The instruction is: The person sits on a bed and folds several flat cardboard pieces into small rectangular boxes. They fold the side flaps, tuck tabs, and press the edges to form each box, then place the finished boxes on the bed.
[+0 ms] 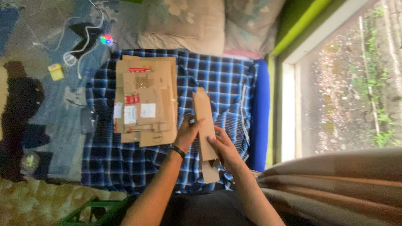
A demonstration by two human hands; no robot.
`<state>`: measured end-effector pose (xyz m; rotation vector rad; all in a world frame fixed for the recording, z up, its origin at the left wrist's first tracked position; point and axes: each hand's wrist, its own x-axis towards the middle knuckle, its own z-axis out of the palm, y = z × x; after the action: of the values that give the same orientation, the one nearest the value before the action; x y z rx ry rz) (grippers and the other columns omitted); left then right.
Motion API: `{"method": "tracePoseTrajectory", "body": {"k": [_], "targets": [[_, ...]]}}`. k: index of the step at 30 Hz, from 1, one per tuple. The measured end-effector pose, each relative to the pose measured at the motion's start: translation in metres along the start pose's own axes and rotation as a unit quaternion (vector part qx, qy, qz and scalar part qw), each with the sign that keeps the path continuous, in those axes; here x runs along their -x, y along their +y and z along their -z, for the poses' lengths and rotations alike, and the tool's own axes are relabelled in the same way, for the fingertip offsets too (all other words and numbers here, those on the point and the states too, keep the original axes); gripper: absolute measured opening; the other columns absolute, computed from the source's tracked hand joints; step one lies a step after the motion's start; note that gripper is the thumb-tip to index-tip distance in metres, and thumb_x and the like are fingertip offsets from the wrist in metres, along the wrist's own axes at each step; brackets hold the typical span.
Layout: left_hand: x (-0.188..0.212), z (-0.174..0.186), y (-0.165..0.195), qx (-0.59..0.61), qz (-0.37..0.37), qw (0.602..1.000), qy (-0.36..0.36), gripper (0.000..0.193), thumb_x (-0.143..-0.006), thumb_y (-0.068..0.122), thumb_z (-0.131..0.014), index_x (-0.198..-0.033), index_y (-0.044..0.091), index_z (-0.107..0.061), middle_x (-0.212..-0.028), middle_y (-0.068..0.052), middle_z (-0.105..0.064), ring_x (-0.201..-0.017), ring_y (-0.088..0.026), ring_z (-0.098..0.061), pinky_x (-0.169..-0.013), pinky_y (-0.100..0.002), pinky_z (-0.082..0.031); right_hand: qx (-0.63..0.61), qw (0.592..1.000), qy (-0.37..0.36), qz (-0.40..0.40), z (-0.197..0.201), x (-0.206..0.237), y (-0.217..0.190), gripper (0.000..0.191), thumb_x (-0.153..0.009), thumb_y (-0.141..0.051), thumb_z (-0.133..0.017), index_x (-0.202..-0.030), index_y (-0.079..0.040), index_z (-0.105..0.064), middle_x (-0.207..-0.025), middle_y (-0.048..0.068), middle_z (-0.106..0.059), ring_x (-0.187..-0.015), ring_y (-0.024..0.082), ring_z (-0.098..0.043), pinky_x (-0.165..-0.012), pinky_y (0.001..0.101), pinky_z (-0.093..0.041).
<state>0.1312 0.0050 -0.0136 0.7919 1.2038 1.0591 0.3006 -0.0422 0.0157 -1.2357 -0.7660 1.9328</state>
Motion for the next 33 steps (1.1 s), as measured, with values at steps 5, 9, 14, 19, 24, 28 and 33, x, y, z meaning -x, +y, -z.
{"method": "tracePoseTrajectory", "body": {"k": [5, 9, 14, 19, 24, 28, 33], "targets": [[-0.01, -0.022, 0.007, -0.063, 0.085, 0.994, 0.034, 0.063, -0.081, 0.049, -0.078, -0.123, 0.005, -0.065, -0.111, -0.008, -0.074, -0.1, -0.018, -0.071, -0.086, -0.032, -0.055, -0.064, 0.995, 0.022, -0.068, 0.019, 0.004, -0.017, 0.068, -0.095, -0.053, -0.061, -0.14, -0.001, -0.056, -0.117, 0.023, -0.068, -0.102, 0.032, -0.069, -0.082, 0.0448, -0.059], [-0.024, -0.019, 0.016, 0.187, 0.205, 0.96, -0.045, 0.061, -0.081, 0.056, -0.074, -0.119, 0.009, -0.07, -0.101, -0.007, -0.075, -0.09, -0.021, -0.072, -0.079, -0.036, -0.059, -0.213, 0.975, 0.033, -0.06, 0.021, 0.018, -0.012, 0.069, -0.084, -0.064, -0.053, -0.133, -0.016, -0.059, -0.113, 0.013, -0.072, -0.101, 0.029, -0.07, -0.081, 0.0483, -0.058], [-0.039, -0.002, -0.008, 0.266, 0.231, 0.935, -0.046, 0.048, -0.081, 0.053, -0.075, -0.113, 0.017, -0.071, -0.097, -0.001, -0.074, -0.087, -0.019, -0.071, -0.077, -0.037, -0.059, -0.293, 0.953, 0.072, -0.027, 0.024, 0.027, -0.008, 0.053, -0.096, -0.052, -0.061, -0.131, -0.012, -0.063, -0.114, 0.012, -0.07, -0.102, 0.027, -0.067, -0.088, 0.0417, -0.053], [-0.052, 0.012, -0.031, 0.285, 0.213, 0.931, -0.084, 0.052, -0.094, 0.058, -0.079, -0.118, 0.012, -0.072, -0.096, -0.002, -0.072, -0.081, -0.017, -0.066, -0.068, -0.031, -0.051, -0.3, 0.95, 0.088, 0.005, 0.016, 0.029, -0.018, 0.041, -0.097, -0.042, -0.062, -0.126, -0.013, -0.062, -0.118, 0.009, -0.071, -0.104, 0.024, -0.064, -0.094, 0.0404, -0.051], [-0.043, 0.005, -0.016, 0.267, 0.254, 0.928, -0.05, 0.049, -0.083, 0.053, -0.067, -0.113, 0.014, -0.068, -0.096, -0.003, -0.075, -0.081, -0.018, -0.075, -0.072, -0.032, -0.061, -0.183, 0.973, 0.115, 0.083, -0.004, 0.046, -0.036, 0.036, -0.092, -0.026, -0.058, -0.127, -0.02, -0.058, -0.123, 0.005, -0.066, -0.106, 0.02, -0.063, -0.089, 0.0413, -0.052], [-0.038, 0.008, -0.006, 0.26, 0.217, 0.936, -0.09, 0.052, -0.09, 0.058, -0.068, -0.116, 0.014, -0.07, -0.094, -0.004, -0.074, -0.076, -0.017, -0.068, -0.061, -0.031, -0.048, -0.106, 0.98, 0.031, 0.163, -0.016, 0.044, -0.051, 0.036, -0.101, -0.023, -0.06, -0.134, -0.007, -0.058, -0.125, 0.01, -0.061, -0.112, 0.02, -0.061, -0.093, 0.0415, -0.052], [-0.043, 0.018, 0.0, 0.235, 0.259, 0.933, -0.08, 0.059, -0.092, 0.061, -0.067, -0.122, 0.01, -0.068, -0.104, -0.009, -0.073, -0.095, -0.024, -0.067, -0.08, -0.039, -0.053, -0.019, 0.986, 0.011, 0.163, -0.026, 0.039, -0.059, 0.045, -0.099, -0.018, -0.061, -0.142, -0.009, -0.053, -0.142, 0.014, -0.057, -0.124, 0.027, -0.06, -0.096, 0.0412, -0.052]]}}
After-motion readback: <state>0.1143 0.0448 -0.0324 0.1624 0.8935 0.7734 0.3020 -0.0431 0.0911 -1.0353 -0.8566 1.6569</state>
